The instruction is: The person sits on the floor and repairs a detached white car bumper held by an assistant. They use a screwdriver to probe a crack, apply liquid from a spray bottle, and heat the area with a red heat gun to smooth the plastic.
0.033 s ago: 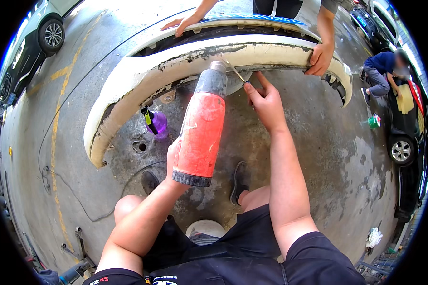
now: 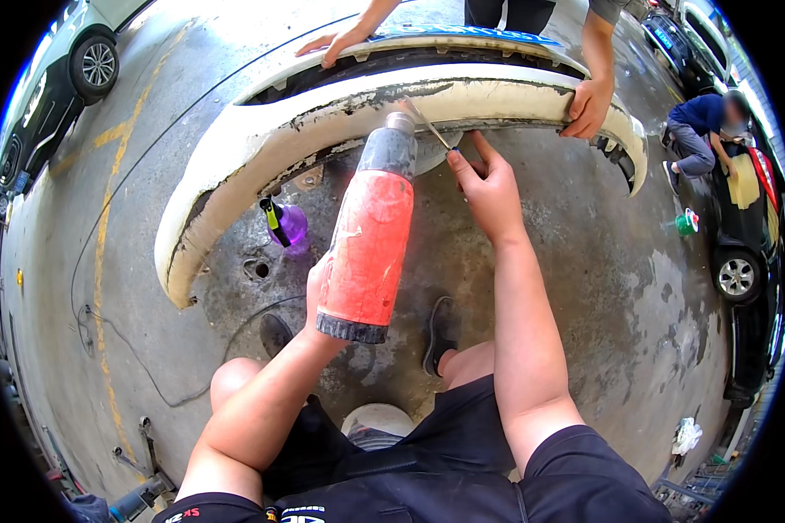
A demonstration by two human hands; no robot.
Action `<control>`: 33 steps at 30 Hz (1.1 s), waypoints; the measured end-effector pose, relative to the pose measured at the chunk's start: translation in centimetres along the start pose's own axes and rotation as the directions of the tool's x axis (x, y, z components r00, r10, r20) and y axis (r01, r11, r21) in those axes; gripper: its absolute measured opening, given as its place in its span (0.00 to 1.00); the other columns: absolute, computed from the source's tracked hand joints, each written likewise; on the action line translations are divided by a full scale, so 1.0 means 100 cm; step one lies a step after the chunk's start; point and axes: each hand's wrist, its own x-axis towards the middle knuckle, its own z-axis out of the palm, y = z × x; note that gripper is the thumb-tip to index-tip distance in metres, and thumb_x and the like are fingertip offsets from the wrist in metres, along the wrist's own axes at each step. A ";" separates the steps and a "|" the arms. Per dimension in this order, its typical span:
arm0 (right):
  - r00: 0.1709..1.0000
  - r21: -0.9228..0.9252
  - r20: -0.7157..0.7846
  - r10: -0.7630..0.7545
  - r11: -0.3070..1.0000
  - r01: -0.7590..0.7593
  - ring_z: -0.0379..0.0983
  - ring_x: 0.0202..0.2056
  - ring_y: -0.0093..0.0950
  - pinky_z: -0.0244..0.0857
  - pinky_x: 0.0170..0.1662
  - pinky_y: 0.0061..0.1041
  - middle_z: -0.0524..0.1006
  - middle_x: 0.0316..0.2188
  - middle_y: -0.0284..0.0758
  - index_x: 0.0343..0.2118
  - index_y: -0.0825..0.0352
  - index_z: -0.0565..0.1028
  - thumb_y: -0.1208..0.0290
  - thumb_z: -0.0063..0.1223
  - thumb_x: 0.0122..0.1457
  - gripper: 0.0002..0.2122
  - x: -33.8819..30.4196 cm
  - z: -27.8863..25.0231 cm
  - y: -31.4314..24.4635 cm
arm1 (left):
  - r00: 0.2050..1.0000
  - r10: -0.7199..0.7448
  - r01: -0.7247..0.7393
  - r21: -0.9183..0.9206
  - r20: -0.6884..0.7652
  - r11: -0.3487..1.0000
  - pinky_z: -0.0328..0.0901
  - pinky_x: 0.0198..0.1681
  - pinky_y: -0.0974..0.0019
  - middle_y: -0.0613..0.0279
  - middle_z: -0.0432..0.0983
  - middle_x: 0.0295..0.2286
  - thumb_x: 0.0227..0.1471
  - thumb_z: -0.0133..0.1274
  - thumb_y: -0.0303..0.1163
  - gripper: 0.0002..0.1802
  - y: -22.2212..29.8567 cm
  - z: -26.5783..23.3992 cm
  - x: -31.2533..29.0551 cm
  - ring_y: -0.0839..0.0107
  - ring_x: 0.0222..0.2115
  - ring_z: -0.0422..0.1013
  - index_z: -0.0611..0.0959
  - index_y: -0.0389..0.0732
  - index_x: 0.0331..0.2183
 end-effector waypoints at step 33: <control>0.995 0.014 0.097 -0.028 1.000 0.026 0.73 0.29 0.17 0.64 0.33 0.20 0.80 0.26 0.29 0.74 0.86 0.62 0.60 0.71 0.69 0.43 0.003 -0.012 -0.009 | 0.999 -0.042 0.042 0.000 -0.025 0.999 0.82 0.55 0.51 0.44 0.85 0.52 0.78 0.44 0.33 0.22 0.012 0.017 -0.002 0.53 0.48 0.86 0.79 0.28 0.61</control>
